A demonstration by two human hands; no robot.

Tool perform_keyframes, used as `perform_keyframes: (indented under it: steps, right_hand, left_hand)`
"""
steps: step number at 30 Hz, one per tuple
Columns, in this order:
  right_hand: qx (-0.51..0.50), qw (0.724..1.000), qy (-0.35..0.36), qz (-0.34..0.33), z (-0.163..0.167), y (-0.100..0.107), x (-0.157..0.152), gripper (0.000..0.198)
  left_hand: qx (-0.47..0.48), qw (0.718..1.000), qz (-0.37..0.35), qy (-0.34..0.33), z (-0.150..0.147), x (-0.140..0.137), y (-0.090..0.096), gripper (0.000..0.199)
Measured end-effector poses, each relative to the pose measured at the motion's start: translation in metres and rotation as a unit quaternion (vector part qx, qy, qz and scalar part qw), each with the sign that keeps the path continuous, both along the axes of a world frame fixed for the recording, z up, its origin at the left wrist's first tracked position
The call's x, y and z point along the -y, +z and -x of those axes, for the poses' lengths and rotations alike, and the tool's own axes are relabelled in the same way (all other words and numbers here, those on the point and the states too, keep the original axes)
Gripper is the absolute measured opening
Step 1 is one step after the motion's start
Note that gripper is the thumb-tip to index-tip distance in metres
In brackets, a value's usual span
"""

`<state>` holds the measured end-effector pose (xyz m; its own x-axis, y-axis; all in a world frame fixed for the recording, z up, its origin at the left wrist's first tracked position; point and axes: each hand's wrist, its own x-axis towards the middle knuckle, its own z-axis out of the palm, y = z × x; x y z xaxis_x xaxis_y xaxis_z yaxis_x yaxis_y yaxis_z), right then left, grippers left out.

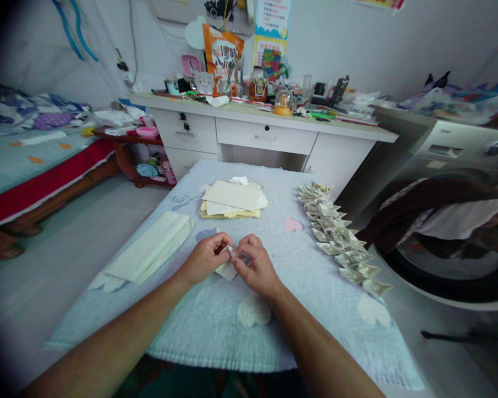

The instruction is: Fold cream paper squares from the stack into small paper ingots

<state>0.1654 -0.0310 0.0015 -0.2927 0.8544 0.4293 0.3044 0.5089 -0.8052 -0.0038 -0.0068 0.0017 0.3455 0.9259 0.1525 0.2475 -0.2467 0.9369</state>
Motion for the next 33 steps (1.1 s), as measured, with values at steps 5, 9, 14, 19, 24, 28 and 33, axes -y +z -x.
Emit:
perform_keyframes:
  steps: [5,9,14,19,24,28,33]
  right_hand:
    - [0.001,1.000,-0.009,0.004,-0.0009,0.0011,-0.0002,0.008]
    - [-0.021,0.999,0.003,0.026,-0.0022,0.0039,0.0003,0.013]
    - [-0.082,0.992,-0.042,0.091,-0.0023,0.0014,-0.0014,0.020]
    - [-0.048,0.988,-0.025,0.144,-0.0004,-0.0018,-0.0021,0.024]
    - [-0.054,0.988,-0.034,0.141,0.0001,-0.0030,-0.0022,0.025]
    - [-0.045,0.990,-0.031,0.127,0.0000,-0.0006,-0.0016,0.024]
    - [-0.038,0.990,-0.009,0.139,0.0012,0.0024,-0.0007,0.025]
  left_hand:
    - [0.036,0.999,0.020,-0.021,0.0013,0.0014,0.0020,0.008]
    - [0.050,0.998,0.025,-0.020,0.0027,0.0003,0.0021,0.012]
    - [0.060,0.997,0.036,-0.016,0.0031,-0.0007,0.0014,0.013]
    - [0.071,0.996,0.056,-0.028,0.0036,0.0000,0.0041,0.020]
    - [0.099,0.992,0.071,-0.035,0.0051,0.0004,0.0072,0.027]
    - [0.082,0.994,0.069,-0.027,0.0036,-0.0006,0.0027,0.022]
    - [0.064,0.996,0.049,-0.027,0.0031,-0.0023,-0.0013,0.020]
